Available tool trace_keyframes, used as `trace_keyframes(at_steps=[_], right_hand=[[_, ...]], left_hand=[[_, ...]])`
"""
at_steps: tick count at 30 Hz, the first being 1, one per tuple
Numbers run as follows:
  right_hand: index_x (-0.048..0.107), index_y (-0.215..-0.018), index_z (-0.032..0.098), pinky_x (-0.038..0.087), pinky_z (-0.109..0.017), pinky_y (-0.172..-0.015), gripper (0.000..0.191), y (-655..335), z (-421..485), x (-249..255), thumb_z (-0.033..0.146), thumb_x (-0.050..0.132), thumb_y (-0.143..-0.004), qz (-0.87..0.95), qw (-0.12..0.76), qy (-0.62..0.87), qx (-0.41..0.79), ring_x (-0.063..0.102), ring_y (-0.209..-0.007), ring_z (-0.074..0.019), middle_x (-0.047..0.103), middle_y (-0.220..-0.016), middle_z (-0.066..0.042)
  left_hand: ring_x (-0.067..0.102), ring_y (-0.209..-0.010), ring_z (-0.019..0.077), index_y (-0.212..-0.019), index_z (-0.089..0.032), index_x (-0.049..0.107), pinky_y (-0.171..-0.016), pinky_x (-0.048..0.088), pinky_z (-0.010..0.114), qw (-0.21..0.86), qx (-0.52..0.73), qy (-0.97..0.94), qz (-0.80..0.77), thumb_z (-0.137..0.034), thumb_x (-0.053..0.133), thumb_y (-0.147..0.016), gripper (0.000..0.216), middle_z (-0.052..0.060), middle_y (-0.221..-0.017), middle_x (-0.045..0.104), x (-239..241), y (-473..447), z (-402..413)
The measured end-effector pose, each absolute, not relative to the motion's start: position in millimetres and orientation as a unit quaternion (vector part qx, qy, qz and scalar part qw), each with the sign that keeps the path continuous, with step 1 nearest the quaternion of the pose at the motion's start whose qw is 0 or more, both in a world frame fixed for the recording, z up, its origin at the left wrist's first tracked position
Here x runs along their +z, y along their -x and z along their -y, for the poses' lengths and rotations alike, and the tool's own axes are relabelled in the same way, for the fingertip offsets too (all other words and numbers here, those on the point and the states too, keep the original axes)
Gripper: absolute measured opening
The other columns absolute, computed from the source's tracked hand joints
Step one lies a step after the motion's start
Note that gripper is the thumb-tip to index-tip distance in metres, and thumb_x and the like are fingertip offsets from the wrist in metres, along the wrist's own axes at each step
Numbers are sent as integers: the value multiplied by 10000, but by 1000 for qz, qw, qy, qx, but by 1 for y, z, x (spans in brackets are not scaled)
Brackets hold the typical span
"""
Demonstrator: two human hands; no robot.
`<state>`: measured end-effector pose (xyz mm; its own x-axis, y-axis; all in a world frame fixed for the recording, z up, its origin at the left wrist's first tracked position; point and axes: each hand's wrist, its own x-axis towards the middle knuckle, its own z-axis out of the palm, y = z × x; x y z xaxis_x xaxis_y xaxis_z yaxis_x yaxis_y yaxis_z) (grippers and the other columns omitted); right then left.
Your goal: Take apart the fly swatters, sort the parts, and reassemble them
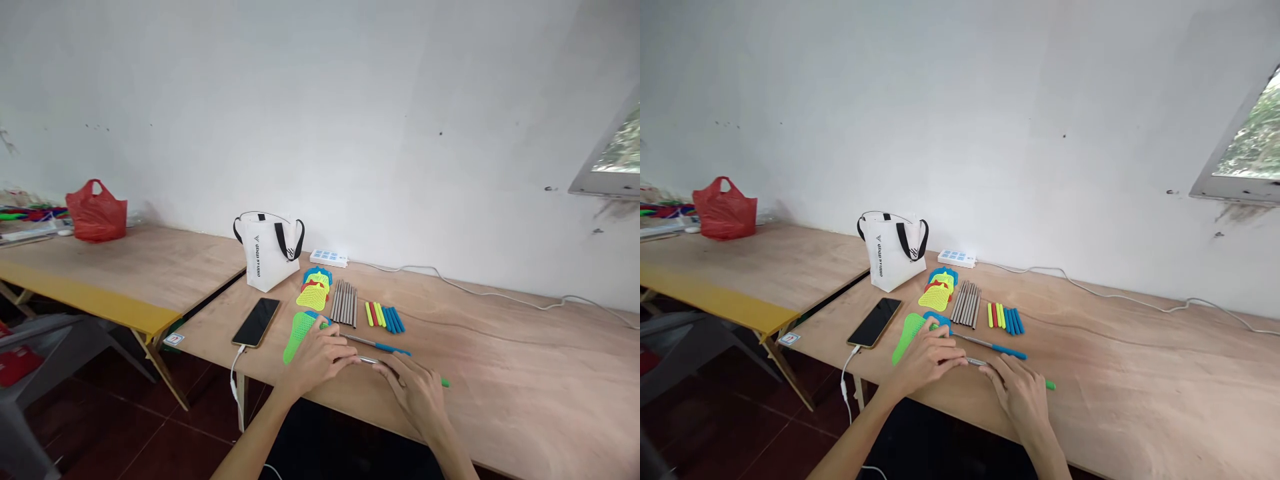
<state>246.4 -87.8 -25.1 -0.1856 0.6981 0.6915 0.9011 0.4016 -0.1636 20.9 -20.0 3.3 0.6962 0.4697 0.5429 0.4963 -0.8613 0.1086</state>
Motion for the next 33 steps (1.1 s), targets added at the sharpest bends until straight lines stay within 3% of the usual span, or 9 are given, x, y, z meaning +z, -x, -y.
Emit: trace_keyframes(at_steps=[8, 14, 19, 24, 28, 33], right_hand=[[692, -799, 237, 348, -247, -525, 514, -249, 87, -25, 499, 341, -1069, 772, 335, 516, -157, 650, -610, -126, 688, -692, -6], [714, -934, 264, 408, -237, -582, 468, -253, 88, -20, 520, 343, -1062, 780, 325, 521, -122, 680, -702, -147, 737, -806, -14], [702, -820, 252, 327, -253, -515, 569, -251, 89, -23, 526, 270, -1070, 775, 306, 530, -158, 672, -637, -148, 719, -726, -24], [694, -811, 263, 302, -267, -513, 592, -253, 90, -31, 504, 226, -1082, 794, 251, 544, -102, 664, -567, -172, 711, -648, -5], [683, -775, 266, 328, -273, -525, 622, -254, 90, -32, 511, 200, -1081, 807, 232, 541, -56, 685, -608, -193, 722, -662, -5], [731, -863, 287, 436, -286, -582, 559, -287, 84, -28, 585, 293, -1043, 790, 254, 557, -25, 714, -672, -218, 766, -762, -26]], left_hand=[[514, -791, 169, -893, -255, 751, -861, 295, 375, 17, -297, 916, 268, -462, 513, -1031, 344, -19, -759, 725, -2, -20, 18], [529, -747, 160, -797, -235, 739, -885, 311, 374, -17, -303, 907, 291, -531, 552, -990, 400, -28, -701, 705, 2, -14, 17], [533, -714, 160, -726, -214, 699, -895, 317, 377, -27, -307, 904, 298, -536, 552, -992, 443, -27, -665, 689, 1, -16, 18], [527, -712, 147, -688, -216, 685, -891, 315, 366, -20, -297, 911, 284, -553, 577, -971, 453, -44, -644, 672, 2, -14, 16], [530, -730, 150, -728, -245, 719, -878, 318, 359, -19, -273, 924, 268, -509, 581, -988, 395, -50, -694, 709, 2, -13, 15], [541, -745, 157, -770, -237, 726, -912, 323, 374, -19, -285, 917, 279, -518, 529, -1011, 419, -30, -723, 713, 6, -3, 10]])
